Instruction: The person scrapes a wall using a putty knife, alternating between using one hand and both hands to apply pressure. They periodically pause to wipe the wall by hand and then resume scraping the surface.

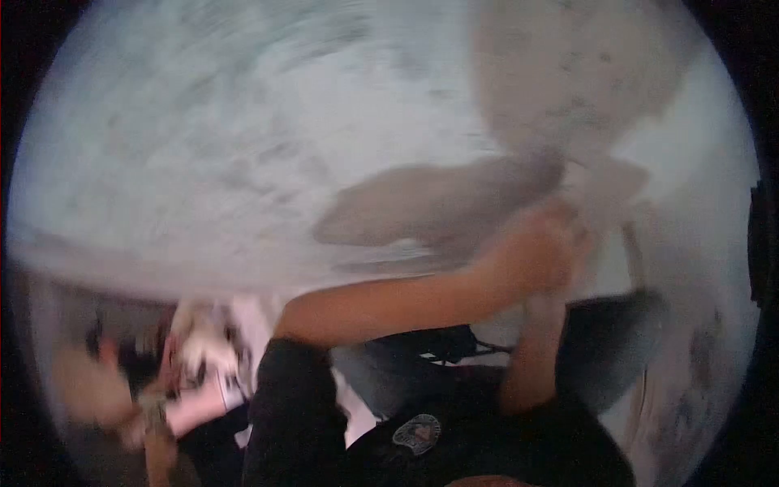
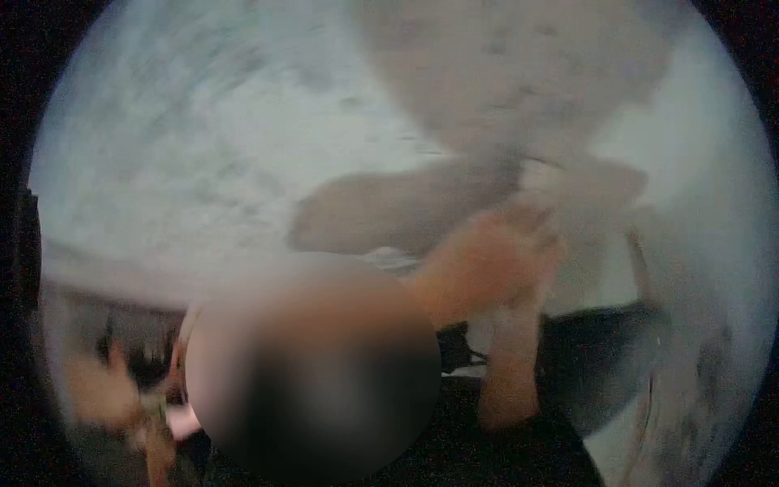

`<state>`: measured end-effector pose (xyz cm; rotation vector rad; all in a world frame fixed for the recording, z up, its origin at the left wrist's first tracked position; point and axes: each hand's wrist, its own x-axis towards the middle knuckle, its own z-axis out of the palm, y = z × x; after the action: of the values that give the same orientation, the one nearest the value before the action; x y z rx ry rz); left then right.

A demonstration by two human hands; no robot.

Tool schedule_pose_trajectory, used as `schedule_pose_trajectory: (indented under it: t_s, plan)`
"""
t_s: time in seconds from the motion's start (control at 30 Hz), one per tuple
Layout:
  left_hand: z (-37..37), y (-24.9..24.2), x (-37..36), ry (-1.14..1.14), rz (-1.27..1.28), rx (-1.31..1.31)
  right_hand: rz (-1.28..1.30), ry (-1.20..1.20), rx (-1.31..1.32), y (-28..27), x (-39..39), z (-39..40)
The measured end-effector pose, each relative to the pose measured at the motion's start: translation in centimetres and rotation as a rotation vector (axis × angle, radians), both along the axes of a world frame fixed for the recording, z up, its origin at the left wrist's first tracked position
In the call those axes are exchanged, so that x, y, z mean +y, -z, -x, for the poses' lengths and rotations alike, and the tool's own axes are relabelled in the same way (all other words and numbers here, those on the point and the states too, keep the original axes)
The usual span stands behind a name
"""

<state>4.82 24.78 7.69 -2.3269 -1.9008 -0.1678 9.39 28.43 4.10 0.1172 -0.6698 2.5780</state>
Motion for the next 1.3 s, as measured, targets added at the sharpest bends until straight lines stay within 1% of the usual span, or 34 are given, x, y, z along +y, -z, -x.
schedule_pose_trajectory:
  t_s: [0.03, 0.07, 0.13, 0.17, 0.2, 0.23, 0.27, 0.3, 0.33, 0.37, 0.4, 0.43, 0.47, 0.5, 0.53, 0.6, 0.63, 0.7, 0.73, 0.8, 0.83, 0.9, 0.93, 1.0, 1.03, 1.07, 1.13, 1.17, 1.2, 1.23, 1.27, 1.3]
  plan:
    - [1.0, -6.0, 0.4, 0.213, 0.116, 0.104, 0.030, 0.176, -0.078, -0.4, -0.3, -0.2]
    - [0.9, -7.4, 2.4, 0.102, 0.258, 0.019, 0.069, 0.332, -0.161, 0.0, -0.3, 0.1]
    - [1.5, -6.7, 3.0, 0.115, 0.169, 0.098, 0.137, 0.525, -0.267, 0.5, -1.3, 1.4]
    - [1.8, -6.2, 2.6, 0.154, 0.204, 0.077, 0.171, 0.568, -0.298, 1.4, -1.3, 0.5]
    - [2.5, -5.8, 2.6, 0.155, 0.163, 0.087, 0.190, 0.594, -0.297, 0.7, -0.5, 0.4]
    - [3.2, -5.7, 3.4, 0.156, 0.109, 0.110, 0.241, 0.569, -0.282, -0.6, 0.6, 0.7]
    - [1.7, -6.9, 1.7, 0.176, 0.094, 0.138, 0.276, 0.538, -0.254, -2.9, -1.2, -0.7]
    - [1.4, -7.2, 1.6, 0.177, 0.081, 0.128, 0.463, 0.449, -0.243, -3.6, -1.0, -1.2]
    - [1.3, -7.5, 2.1, 0.174, 0.078, 0.112, 0.476, 0.447, -0.239, -2.5, -0.5, -1.1]
    - [1.3, -6.9, 2.9, 0.201, 0.045, 0.159, 0.404, 0.377, -0.213, -1.3, 0.1, -1.4]
    - [0.9, -7.1, 2.7, 0.199, 0.061, 0.157, 0.328, 0.308, -0.187, -1.0, 0.4, -1.5]
    - [0.5, -7.2, 2.2, 0.167, 0.115, 0.171, 0.334, 0.310, -0.187, -1.1, -0.2, -1.8]
    - [0.1, -7.5, 2.0, 0.137, 0.150, 0.193, 0.515, 0.339, -0.222, -3.5, -0.4, -2.4]
    - [0.2, -7.3, 1.9, 0.123, 0.130, 0.146, 0.705, 0.372, -0.252, -4.5, -0.2, -2.5]
    - [0.2, -7.2, 2.2, 0.138, 0.125, 0.160, 0.705, 0.383, -0.234, -4.1, 0.2, -2.7]
    - [-0.3, -7.3, 3.2, 0.096, 0.129, 0.089, -0.008, 0.491, -0.400, -2.3, 0.6, -3.5]
    - [-0.2, -6.8, 3.2, 0.092, 0.140, 0.089, 0.002, 0.485, -0.402, -1.5, 0.6, -3.1]
    - [0.0, -6.0, 2.5, 0.110, 0.036, 0.197, 0.423, 0.374, 0.105, -0.7, 0.3, -2.5]
    - [-0.2, -6.4, 2.6, 0.114, 0.037, 0.203, 0.425, 0.376, 0.110, -1.3, 0.4, -2.7]
    - [0.3, -7.2, 2.3, 0.082, 0.135, 0.077, 0.461, 0.408, -0.237, -3.8, 0.6, -2.9]
    - [0.5, -7.5, 2.7, 0.082, 0.145, 0.092, 0.450, 0.423, -0.228, -4.0, 1.3, -2.7]
    - [0.1, -7.3, 3.7, 0.095, 0.136, 0.128, 0.570, 0.327, -0.327, -3.8, 1.7, -2.8]
    - [-0.1, -7.4, 3.6, 0.100, 0.130, 0.160, 0.585, 0.305, -0.334, -3.8, 0.9, -3.0]
    - [0.2, -6.7, 3.1, 0.128, 0.078, 0.172, 0.352, 0.352, -0.438, -3.5, 0.7, -3.2]
    - [0.3, -6.8, 3.0, 0.111, 0.099, 0.111, 0.231, 0.395, -0.486, -3.4, 1.1, -3.2]
    - [0.3, -6.9, 3.1, 0.093, 0.132, 0.051, 0.229, 0.414, -0.480, -3.4, 1.6, -3.2]
    - [0.2, -6.8, 3.9, 0.125, 0.099, 0.072, 0.620, 0.298, -0.280, -3.2, 2.1, -3.2]
    - [0.0, -6.6, 3.8, 0.121, 0.096, 0.112, 0.622, 0.290, -0.283, -1.7, 1.2, -2.3]
    - [-0.3, -6.6, 3.7, 0.119, 0.093, 0.153, 0.204, 0.673, -0.169, 0.7, -0.4, -0.7]
    - [-0.3, -6.2, 3.0, 0.090, 0.083, 0.109, -0.248, 1.041, -0.037, 2.0, -0.6, 0.1]
    - [-0.1, -6.3, 3.6, 0.109, 0.056, 0.111, -0.272, 1.063, -0.027, 0.6, 0.9, -0.5]
    - [0.3, -6.5, 4.0, 0.113, 0.065, 0.081, 0.109, 0.760, -0.201, -1.9, 2.0, -1.9]
